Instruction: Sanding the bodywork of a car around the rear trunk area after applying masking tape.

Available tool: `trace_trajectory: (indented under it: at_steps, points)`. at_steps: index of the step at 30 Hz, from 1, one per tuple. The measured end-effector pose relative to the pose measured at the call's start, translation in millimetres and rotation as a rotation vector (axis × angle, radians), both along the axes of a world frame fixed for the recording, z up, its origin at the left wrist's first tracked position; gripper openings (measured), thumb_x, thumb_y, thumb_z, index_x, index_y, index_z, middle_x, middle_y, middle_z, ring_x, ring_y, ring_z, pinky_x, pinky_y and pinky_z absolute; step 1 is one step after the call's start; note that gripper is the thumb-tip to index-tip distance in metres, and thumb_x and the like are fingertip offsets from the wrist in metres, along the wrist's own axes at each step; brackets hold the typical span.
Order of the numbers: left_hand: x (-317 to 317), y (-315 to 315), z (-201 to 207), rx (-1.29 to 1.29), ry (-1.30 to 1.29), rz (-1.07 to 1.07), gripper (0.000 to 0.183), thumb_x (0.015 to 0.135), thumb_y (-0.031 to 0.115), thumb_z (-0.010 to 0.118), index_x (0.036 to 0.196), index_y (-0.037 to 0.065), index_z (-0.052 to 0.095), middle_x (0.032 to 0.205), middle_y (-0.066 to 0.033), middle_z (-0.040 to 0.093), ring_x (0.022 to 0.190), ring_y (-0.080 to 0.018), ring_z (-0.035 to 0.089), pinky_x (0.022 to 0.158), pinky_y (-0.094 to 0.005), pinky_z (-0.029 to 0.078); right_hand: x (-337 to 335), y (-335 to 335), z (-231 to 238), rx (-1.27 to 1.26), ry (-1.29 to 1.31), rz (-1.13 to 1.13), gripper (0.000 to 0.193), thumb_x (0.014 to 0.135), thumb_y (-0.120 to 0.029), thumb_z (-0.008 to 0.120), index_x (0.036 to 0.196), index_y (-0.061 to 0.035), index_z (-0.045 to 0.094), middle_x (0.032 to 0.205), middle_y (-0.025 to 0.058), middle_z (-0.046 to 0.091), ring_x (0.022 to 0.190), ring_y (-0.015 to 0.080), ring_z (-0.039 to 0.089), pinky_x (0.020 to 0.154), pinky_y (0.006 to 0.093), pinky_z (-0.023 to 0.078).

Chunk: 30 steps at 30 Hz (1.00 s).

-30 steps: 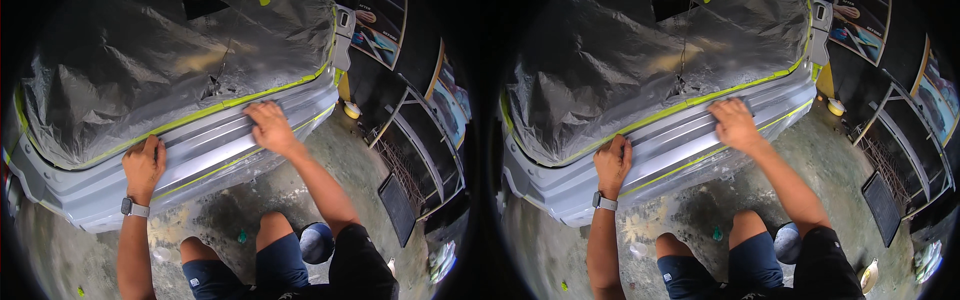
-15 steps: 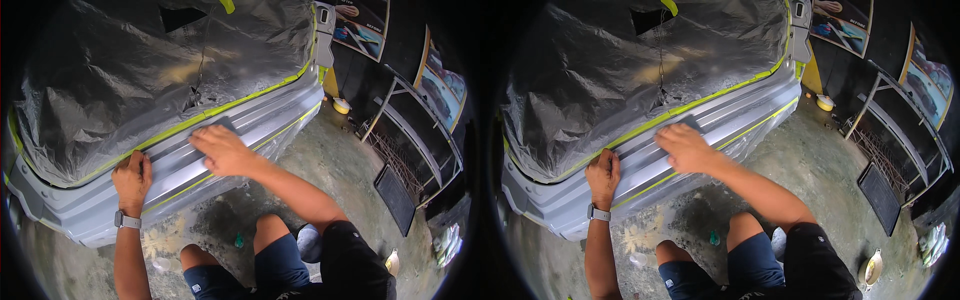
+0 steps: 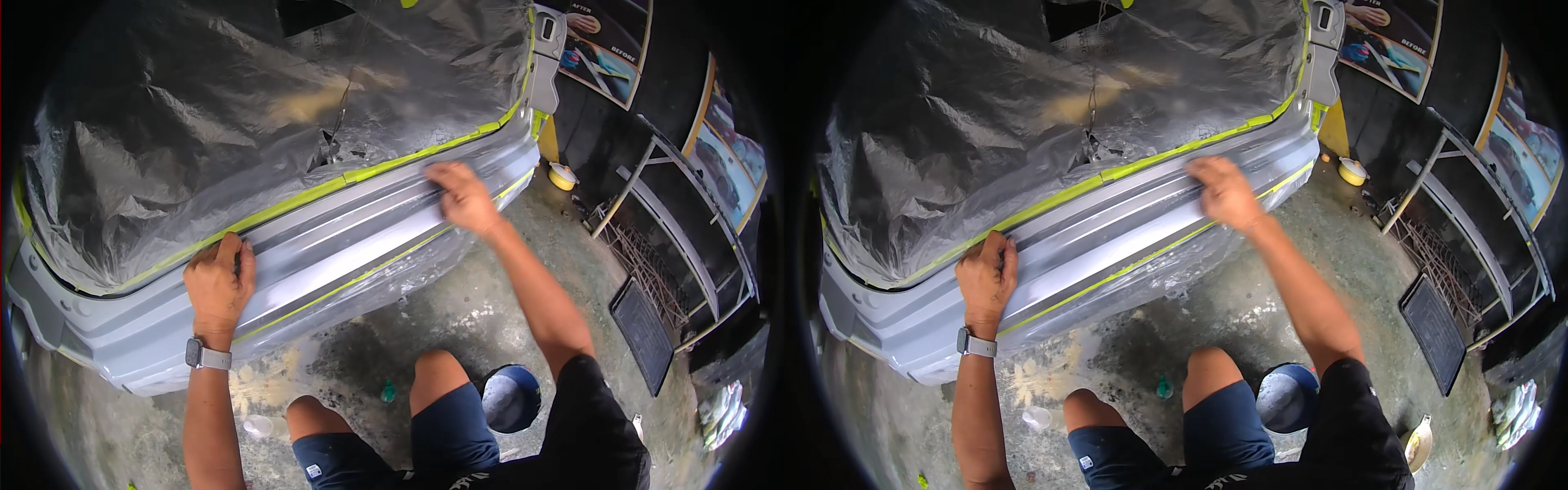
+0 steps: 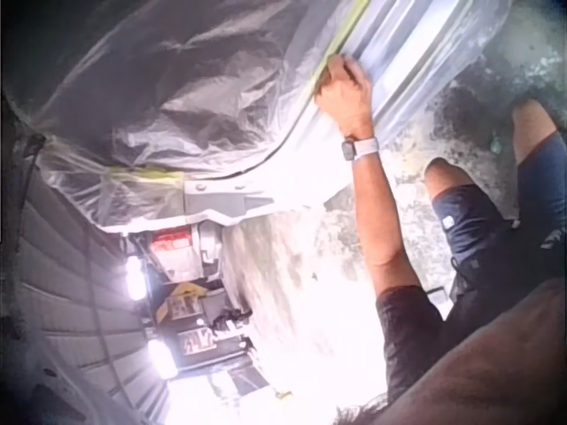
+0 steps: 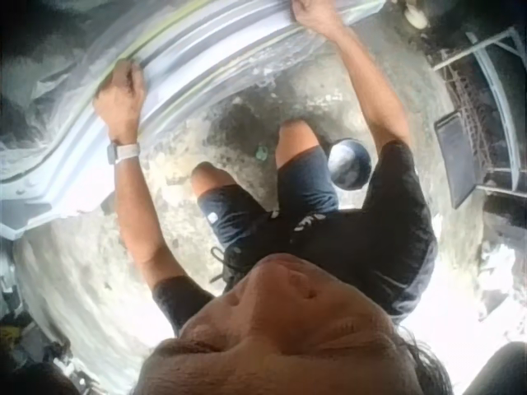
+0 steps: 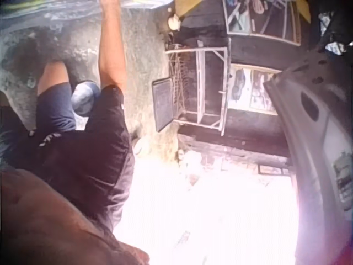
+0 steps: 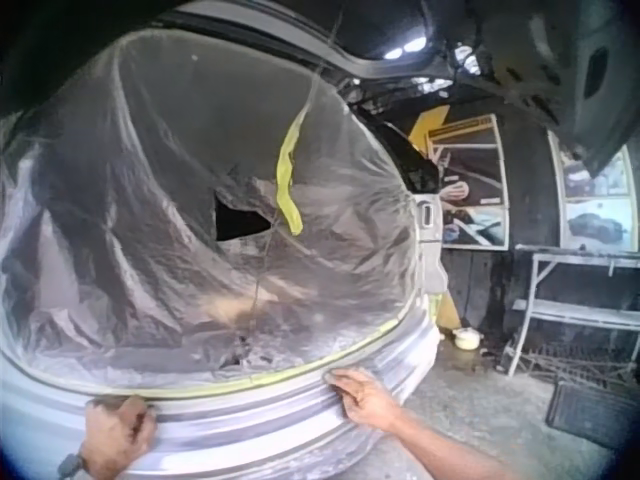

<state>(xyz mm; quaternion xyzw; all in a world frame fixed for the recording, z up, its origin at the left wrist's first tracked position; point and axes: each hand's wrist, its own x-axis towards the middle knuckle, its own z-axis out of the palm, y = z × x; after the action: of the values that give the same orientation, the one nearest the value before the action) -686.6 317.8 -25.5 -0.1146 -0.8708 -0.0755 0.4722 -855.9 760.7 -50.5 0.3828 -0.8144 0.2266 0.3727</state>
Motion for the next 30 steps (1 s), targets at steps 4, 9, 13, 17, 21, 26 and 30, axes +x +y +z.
trace_trajectory:
  at_steps: [4, 9, 13, 17, 21, 26, 30]
  points:
    - [13, -13, 6, -0.033, -0.001, 0.050, 0.016, 0.097, 0.016, 0.072, 0.086, 0.009, 0.061, 0.070, -0.0092, 0.067, 0.066, -0.0352, 0.067, 0.062, -0.0455, 0.052, 74, -132, 10, 0.065, -0.018, 0.252, 0.057, 0.082, -0.002, 0.064, 0.138, -0.0015, 0.069, 0.142, 0.0171, 0.066, 0.129, 0.0346, 0.061, 0.116, 0.0470, 0.047]
    - [4, -7, 0, 0.022, -0.023, 0.050, 0.016, 0.097, 0.015, 0.072, 0.086, 0.009, 0.061, 0.069, -0.0096, 0.067, 0.065, -0.0350, 0.067, 0.062, -0.0458, 0.053, 99, -154, 14, 0.138, 0.061, 0.251, 0.057, 0.084, -0.007, 0.067, 0.141, 0.0017, 0.064, 0.142, 0.0179, 0.064, 0.130, 0.0348, 0.060, 0.115, 0.0467, 0.047]
    - [14, -11, 5, 0.018, -0.005, 0.060, 0.016, 0.096, 0.015, 0.072, 0.086, 0.009, 0.061, 0.069, -0.0096, 0.067, 0.065, -0.0347, 0.067, 0.061, -0.0457, 0.053, 94, -133, 15, 0.190, 0.100, 0.146, 0.056, 0.085, -0.011, 0.069, 0.140, 0.0011, 0.064, 0.141, 0.0176, 0.064, 0.128, 0.0354, 0.060, 0.114, 0.0473, 0.047]
    - [8, -9, 1, 0.045, 0.017, 0.024, 0.016, 0.095, 0.014, 0.073, 0.085, 0.010, 0.062, 0.069, -0.0093, 0.067, 0.065, -0.0344, 0.067, 0.062, -0.0459, 0.053, 66, -72, 10, 0.105, 0.184, -0.023, 0.048, 0.089, -0.005, 0.063, 0.137, -0.0003, 0.066, 0.137, 0.0186, 0.067, 0.125, 0.0370, 0.062, 0.112, 0.0494, 0.049]
    - [7, -7, 4, 0.040, 0.063, -0.018, 0.014, 0.093, 0.014, 0.074, 0.085, 0.010, 0.062, 0.069, -0.0097, 0.067, 0.064, -0.0351, 0.067, 0.061, -0.0462, 0.053, 50, -18, 20, -0.261, -0.109, -0.015, 0.046, 0.098, 0.004, 0.048, 0.140, -0.0051, 0.065, 0.125, 0.0185, 0.073, 0.102, 0.0321, 0.070, 0.098, 0.0404, 0.056]
    - [13, -15, 6, 0.036, 0.092, -0.007, 0.013, 0.093, 0.015, 0.072, 0.085, 0.011, 0.063, 0.069, -0.0093, 0.068, 0.064, -0.0336, 0.068, 0.060, -0.0457, 0.054, 28, 6, 44, -0.480, -0.285, 0.032, 0.036, 0.108, 0.001, 0.045, 0.138, -0.0070, 0.063, 0.107, 0.0013, 0.065, 0.095, 0.0106, 0.056, 0.090, 0.0260, 0.047]
    - [9, -12, 5, 0.037, 0.117, -0.008, 0.012, 0.092, 0.014, 0.072, 0.084, 0.011, 0.063, 0.068, -0.0082, 0.068, 0.063, -0.0314, 0.068, 0.060, -0.0445, 0.055, 8, 18, 43, -0.881, -0.619, 0.313, 0.038, 0.107, 0.002, 0.049, 0.142, -0.0115, 0.057, 0.119, 0.0048, 0.066, 0.110, 0.0133, 0.062, 0.103, 0.0292, 0.050]
